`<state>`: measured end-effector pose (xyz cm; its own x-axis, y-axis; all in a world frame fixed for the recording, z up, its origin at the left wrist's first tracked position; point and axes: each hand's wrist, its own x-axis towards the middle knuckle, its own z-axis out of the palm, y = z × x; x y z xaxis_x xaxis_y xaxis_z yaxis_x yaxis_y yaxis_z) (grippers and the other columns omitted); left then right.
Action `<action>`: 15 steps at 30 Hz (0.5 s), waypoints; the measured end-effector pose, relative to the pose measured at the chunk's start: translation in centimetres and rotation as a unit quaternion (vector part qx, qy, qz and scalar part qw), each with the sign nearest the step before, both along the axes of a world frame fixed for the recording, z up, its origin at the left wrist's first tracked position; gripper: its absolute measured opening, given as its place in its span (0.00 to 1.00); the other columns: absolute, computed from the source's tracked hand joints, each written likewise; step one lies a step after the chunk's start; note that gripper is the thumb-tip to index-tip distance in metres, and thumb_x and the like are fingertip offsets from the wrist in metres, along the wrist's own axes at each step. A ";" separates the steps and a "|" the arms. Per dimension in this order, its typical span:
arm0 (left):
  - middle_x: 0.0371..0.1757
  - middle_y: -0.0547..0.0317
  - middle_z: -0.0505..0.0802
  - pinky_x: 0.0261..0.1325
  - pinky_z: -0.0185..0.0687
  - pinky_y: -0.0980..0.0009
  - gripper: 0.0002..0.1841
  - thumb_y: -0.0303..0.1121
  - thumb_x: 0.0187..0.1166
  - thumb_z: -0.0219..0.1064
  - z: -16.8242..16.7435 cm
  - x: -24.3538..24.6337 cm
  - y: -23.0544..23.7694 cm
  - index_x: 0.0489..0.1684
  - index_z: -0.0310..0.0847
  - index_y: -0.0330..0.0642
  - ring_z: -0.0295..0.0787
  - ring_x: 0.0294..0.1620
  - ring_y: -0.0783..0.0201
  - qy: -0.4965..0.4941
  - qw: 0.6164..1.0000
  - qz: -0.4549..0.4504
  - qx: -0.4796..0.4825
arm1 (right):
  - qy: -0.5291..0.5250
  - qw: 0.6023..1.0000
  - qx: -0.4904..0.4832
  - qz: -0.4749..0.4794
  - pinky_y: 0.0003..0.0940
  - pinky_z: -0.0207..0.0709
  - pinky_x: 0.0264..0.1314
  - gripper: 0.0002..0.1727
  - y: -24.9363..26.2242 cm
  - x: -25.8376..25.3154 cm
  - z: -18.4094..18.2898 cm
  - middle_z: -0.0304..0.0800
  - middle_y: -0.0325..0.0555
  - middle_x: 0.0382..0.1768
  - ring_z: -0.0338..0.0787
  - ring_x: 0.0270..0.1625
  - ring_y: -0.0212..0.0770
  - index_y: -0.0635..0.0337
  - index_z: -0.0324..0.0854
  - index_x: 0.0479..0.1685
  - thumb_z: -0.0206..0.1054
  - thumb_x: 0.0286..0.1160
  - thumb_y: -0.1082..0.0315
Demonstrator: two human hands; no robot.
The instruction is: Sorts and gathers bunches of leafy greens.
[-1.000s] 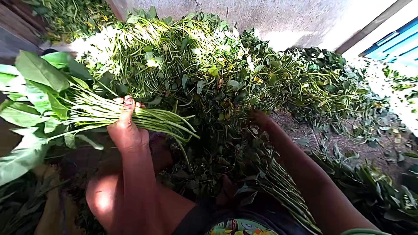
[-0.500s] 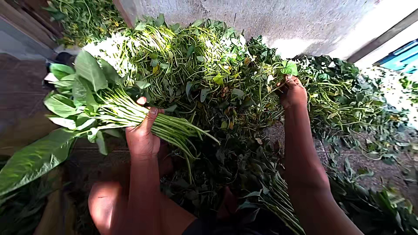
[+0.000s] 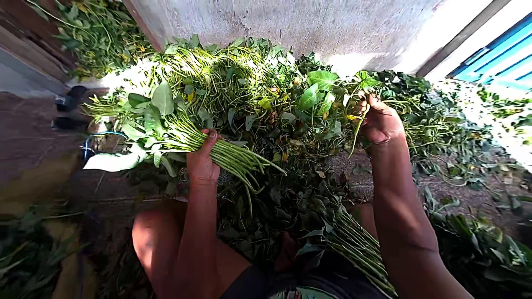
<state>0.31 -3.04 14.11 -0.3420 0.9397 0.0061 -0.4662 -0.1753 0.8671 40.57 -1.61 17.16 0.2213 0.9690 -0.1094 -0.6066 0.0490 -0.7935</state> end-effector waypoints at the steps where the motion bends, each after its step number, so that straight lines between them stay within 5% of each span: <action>1: 0.38 0.59 0.93 0.50 0.92 0.66 0.07 0.21 0.83 0.63 0.1 0.0 -0.1 0.51 0.76 0.42 0.93 0.39 0.65 -0.001 1.000 0.004 -0.011 | -0.007 1.000 0.003 0.000 0.18 0.82 0.33 0.21 -0.3 -0.2 -0.1 0.85 0.31 0.28 0.85 0.28 0.24 0.52 0.80 0.51 0.38 0.97 0.61; 6: 0.36 0.58 0.91 0.48 0.93 0.65 0.05 0.23 0.83 0.64 0.4 -0.7 -0.9 0.49 0.78 0.41 0.92 0.36 0.63 -0.012 0.998 -0.007 -0.056 | -0.046 0.998 0.045 -0.005 0.28 0.86 0.43 0.20 -2.0 -3.0 -0.7 0.91 0.34 0.38 0.89 0.35 0.30 0.46 0.76 0.53 0.35 0.97 0.57; 9: 0.39 0.59 0.91 0.47 0.93 0.66 0.07 0.26 0.84 0.66 0.5 -0.7 -1.6 0.53 0.79 0.42 0.92 0.38 0.64 -0.003 0.996 -0.043 -0.079 | -0.190 0.979 0.073 -0.003 0.32 0.86 0.50 0.15 -2.8 -6.4 -2.0 0.92 0.33 0.42 0.90 0.40 0.30 0.51 0.74 0.60 0.41 0.95 0.62; 12: 0.38 0.59 0.92 0.45 0.93 0.69 0.06 0.25 0.84 0.65 0.7 -0.1 -2.4 0.52 0.81 0.41 0.92 0.37 0.65 0.009 0.992 -0.074 -0.100 | -0.485 0.857 0.173 -0.013 0.33 0.84 0.61 0.13 -3.6 -9.7 -4.4 0.91 0.46 0.49 0.89 0.50 0.32 0.69 0.87 0.54 0.62 0.84 0.69; 15: 0.37 0.61 0.91 0.45 0.91 0.70 0.04 0.25 0.84 0.64 0.6 0.3 -3.2 0.48 0.82 0.44 0.91 0.36 0.67 0.026 0.988 -0.110 -0.107 | -0.632 0.728 0.267 0.003 0.58 0.76 0.64 0.12 -4.7 -13.3 -5.2 0.92 0.63 0.47 0.90 0.53 0.56 0.68 0.92 0.52 0.67 0.77 0.74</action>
<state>0.63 -6.26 14.71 -0.1342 0.9727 -0.1895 -0.4264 0.1160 0.8971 27.22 -6.30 11.91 -0.1865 0.8003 0.5698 0.5888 0.5553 -0.5873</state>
